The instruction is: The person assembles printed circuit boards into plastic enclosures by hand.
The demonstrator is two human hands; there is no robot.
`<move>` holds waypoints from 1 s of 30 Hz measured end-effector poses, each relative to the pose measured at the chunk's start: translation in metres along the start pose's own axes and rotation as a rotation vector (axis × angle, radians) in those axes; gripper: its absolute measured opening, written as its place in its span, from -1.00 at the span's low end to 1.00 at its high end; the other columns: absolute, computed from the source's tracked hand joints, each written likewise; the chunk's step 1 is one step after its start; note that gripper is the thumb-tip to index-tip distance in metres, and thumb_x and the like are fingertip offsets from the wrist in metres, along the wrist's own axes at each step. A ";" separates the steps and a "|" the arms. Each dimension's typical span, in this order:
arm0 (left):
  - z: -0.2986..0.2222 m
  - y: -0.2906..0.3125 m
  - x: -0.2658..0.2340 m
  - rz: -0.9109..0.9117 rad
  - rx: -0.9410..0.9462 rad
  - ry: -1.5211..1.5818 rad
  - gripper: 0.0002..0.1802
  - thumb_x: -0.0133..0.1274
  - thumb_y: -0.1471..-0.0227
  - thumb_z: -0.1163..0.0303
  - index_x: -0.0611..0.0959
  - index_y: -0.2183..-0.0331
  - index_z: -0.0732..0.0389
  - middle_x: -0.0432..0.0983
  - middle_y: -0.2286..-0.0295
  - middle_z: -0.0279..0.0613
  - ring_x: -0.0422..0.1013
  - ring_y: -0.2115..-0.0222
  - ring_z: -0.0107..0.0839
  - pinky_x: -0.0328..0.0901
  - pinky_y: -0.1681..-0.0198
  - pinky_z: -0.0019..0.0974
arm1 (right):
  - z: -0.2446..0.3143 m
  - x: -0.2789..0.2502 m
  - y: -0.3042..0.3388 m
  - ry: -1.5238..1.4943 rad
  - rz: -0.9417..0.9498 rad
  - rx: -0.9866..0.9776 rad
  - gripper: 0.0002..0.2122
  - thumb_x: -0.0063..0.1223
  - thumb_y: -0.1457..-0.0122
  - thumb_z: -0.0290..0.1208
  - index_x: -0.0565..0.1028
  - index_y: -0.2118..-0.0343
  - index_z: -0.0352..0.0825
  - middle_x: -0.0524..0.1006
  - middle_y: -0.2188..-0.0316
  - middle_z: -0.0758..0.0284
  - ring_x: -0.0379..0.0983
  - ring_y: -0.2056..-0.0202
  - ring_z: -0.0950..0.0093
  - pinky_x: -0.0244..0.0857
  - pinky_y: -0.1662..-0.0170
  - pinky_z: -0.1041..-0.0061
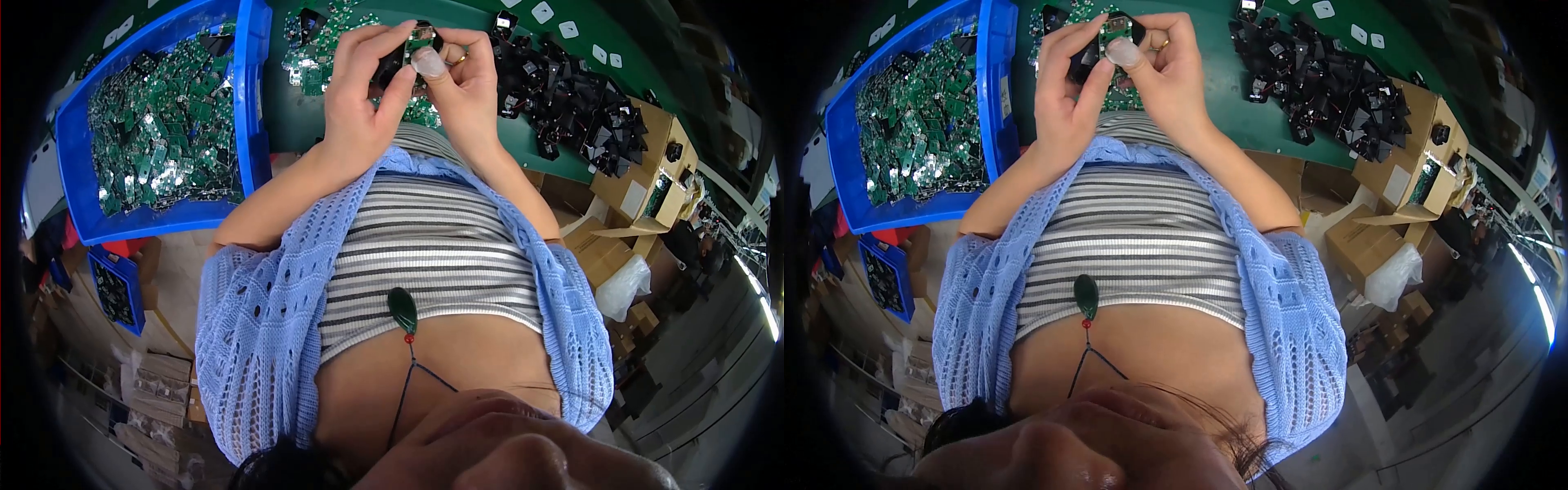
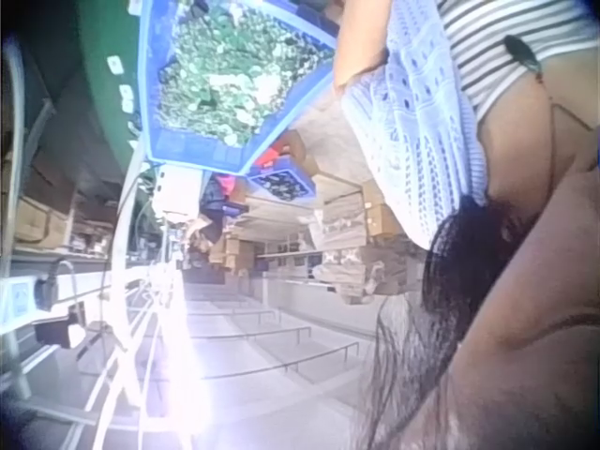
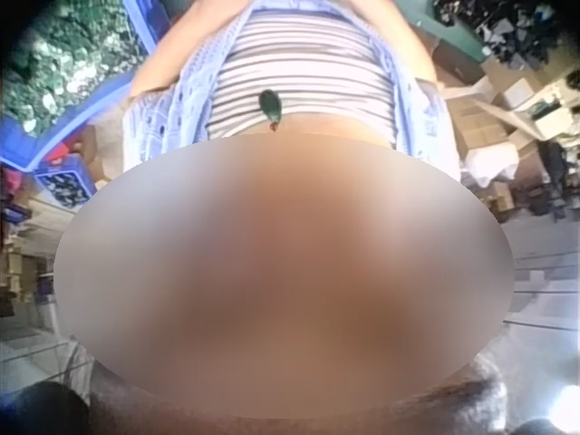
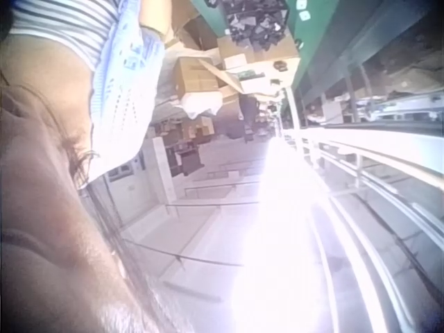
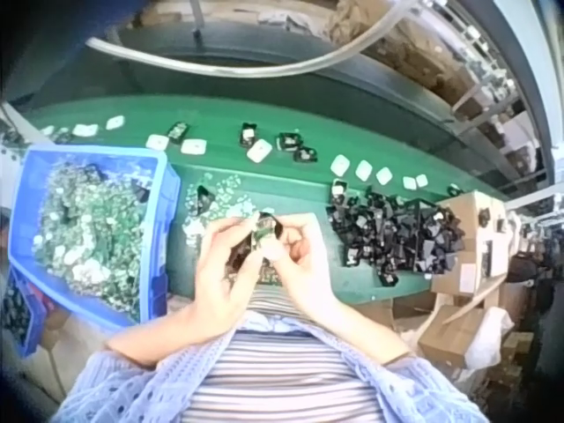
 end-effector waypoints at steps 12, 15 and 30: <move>0.047 0.026 0.020 0.333 -0.708 0.480 -0.52 -0.10 -0.11 0.34 0.27 -0.05 0.26 0.33 0.11 -0.22 0.25 0.10 -0.51 0.12 0.03 -0.47 | 0.015 -0.012 0.009 -0.011 0.079 -0.077 -0.59 0.02 -0.06 -0.59 0.15 0.04 -0.34 0.37 0.49 0.38 0.26 0.59 0.69 0.16 0.58 0.72; 0.060 0.033 0.022 0.309 -0.884 0.647 -0.53 -0.02 -0.06 0.34 0.33 -0.01 0.22 0.37 0.19 -0.25 0.31 0.20 -0.55 0.25 0.17 -0.47 | 0.022 -0.003 0.020 0.136 0.179 -0.091 -0.66 0.04 -0.04 -0.59 0.26 0.10 -0.35 0.37 0.49 0.41 0.27 0.54 0.71 0.18 0.53 0.72; 0.041 0.026 0.028 0.287 -0.868 0.729 -0.60 -0.03 -0.08 0.34 0.30 0.08 0.28 0.46 0.29 -0.17 0.37 0.31 -0.57 0.26 0.25 -0.52 | 0.068 0.002 0.027 1.082 0.006 -0.689 -0.89 0.15 0.13 -0.52 0.53 0.47 -0.23 0.44 0.51 0.40 0.39 0.52 0.46 0.28 0.51 0.56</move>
Point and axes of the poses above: each hand's wrist, its own y-axis away from the middle knuckle, its own x-axis out of the palm, z = x × y, the point moved 9 cm from there along -y, towards the middle knuckle
